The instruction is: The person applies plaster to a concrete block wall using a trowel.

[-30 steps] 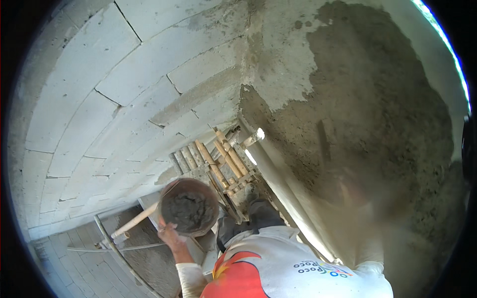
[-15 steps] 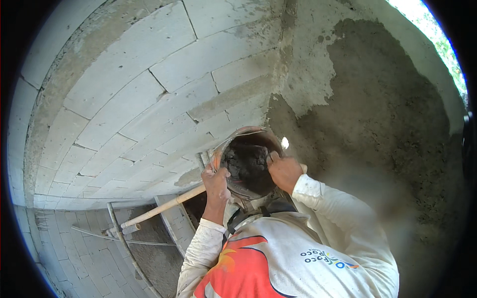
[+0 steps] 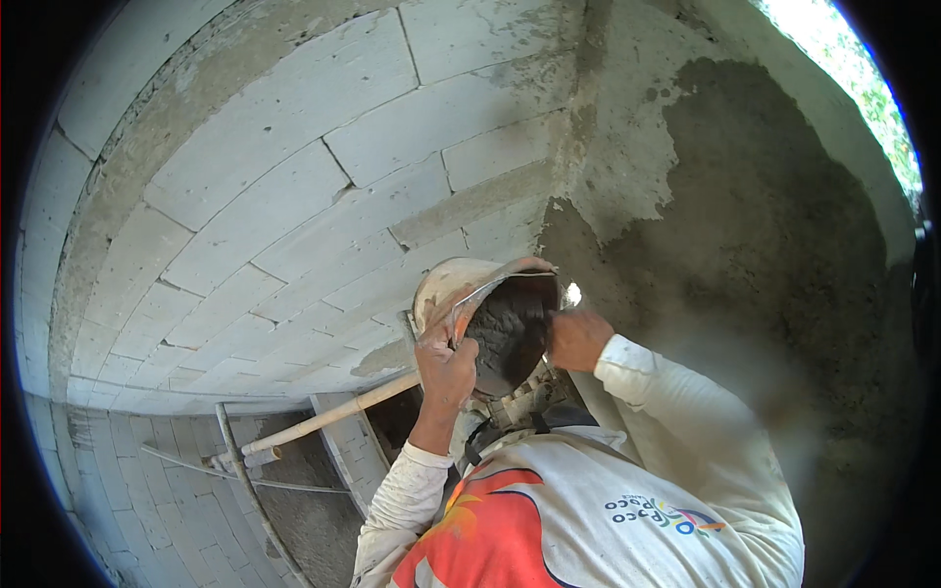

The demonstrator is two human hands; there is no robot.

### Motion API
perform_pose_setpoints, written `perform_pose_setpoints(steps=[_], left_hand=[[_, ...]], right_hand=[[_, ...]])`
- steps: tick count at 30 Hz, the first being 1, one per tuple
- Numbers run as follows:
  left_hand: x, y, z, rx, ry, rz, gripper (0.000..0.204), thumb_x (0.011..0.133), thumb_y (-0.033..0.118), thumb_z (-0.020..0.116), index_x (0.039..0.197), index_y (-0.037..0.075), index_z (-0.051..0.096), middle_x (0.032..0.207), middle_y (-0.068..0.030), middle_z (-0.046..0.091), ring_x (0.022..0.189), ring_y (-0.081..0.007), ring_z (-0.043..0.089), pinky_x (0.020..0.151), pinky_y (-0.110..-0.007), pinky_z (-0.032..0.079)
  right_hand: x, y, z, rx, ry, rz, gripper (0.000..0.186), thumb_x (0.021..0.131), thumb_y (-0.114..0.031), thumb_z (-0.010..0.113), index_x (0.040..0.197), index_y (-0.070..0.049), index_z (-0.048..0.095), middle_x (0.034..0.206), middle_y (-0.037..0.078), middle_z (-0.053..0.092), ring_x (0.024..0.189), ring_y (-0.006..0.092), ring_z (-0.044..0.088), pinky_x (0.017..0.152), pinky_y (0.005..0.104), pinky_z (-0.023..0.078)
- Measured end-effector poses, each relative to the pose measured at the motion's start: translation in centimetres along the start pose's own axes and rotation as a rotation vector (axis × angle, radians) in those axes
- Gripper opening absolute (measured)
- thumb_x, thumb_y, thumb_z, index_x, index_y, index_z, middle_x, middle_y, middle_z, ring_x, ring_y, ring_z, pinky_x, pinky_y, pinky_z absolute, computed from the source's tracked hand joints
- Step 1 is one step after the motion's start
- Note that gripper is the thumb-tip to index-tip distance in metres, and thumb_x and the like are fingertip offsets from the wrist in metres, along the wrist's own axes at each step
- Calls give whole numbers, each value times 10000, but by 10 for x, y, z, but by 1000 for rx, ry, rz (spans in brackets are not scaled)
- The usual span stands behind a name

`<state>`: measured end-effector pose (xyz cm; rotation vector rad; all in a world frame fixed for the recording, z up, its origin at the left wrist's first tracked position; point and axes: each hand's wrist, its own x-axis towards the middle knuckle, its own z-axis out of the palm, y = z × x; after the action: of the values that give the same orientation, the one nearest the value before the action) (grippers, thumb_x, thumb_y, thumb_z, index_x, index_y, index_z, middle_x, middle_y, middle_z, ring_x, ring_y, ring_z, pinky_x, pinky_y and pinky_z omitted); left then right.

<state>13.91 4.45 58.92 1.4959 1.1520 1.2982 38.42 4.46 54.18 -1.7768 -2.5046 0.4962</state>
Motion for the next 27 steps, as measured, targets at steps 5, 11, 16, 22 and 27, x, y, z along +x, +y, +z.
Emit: perform_pose_setpoints(steps=[5, 11, 16, 22, 27], left_hand=[[-17, -11, -8, -186, 52, -174, 644, 682, -60, 513, 1320, -120, 578, 1331, -132, 612, 1232, -188, 547, 1040, -270, 388], [-39, -31, -26, -305, 278, -377, 635, 689, -70, 532, 1321, -106, 574, 1327, -125, 593, 1107, -157, 570, 833, -219, 459], [-45, -43, -38, -434, 437, -481, 573, 685, -98, 521, 1252, -86, 605, 1129, -60, 627, 881, -105, 546, 645, -219, 417], [-60, -74, -46, -570, 578, -479, 660, 680, -115, 497, 1335, -90, 571, 1113, -58, 652, 840, -139, 579, 712, -231, 434], [-74, -115, -63, -674, 542, -359, 680, 683, -76, 489, 1360, -92, 549, 1249, -124, 653, 1046, -198, 634, 888, -270, 494]], right_hand=[[-11, -33, 35, 486, -235, -98, 425, 967, -344, 572, 986, 68, 677, 964, 315, 666, 927, 495, 637, 834, 508, 525], [-25, -73, 21, 592, -262, -22, 502, 970, -399, 589, 1029, 95, 651, 980, 338, 657, 964, 501, 630, 856, 509, 512], [-10, -77, 23, 682, -391, 176, 492, 965, -404, 604, 1018, 85, 617, 957, 315, 660, 955, 489, 633, 827, 518, 502], [-1, -77, 42, 471, -299, 63, 473, 943, -406, 639, 1011, 61, 610, 947, 303, 668, 935, 478, 645, 808, 517, 506], [0, -72, 53, 430, -262, 117, 503, 925, -420, 663, 1098, 51, 618, 972, 296, 683, 938, 465, 658, 817, 501, 518]])
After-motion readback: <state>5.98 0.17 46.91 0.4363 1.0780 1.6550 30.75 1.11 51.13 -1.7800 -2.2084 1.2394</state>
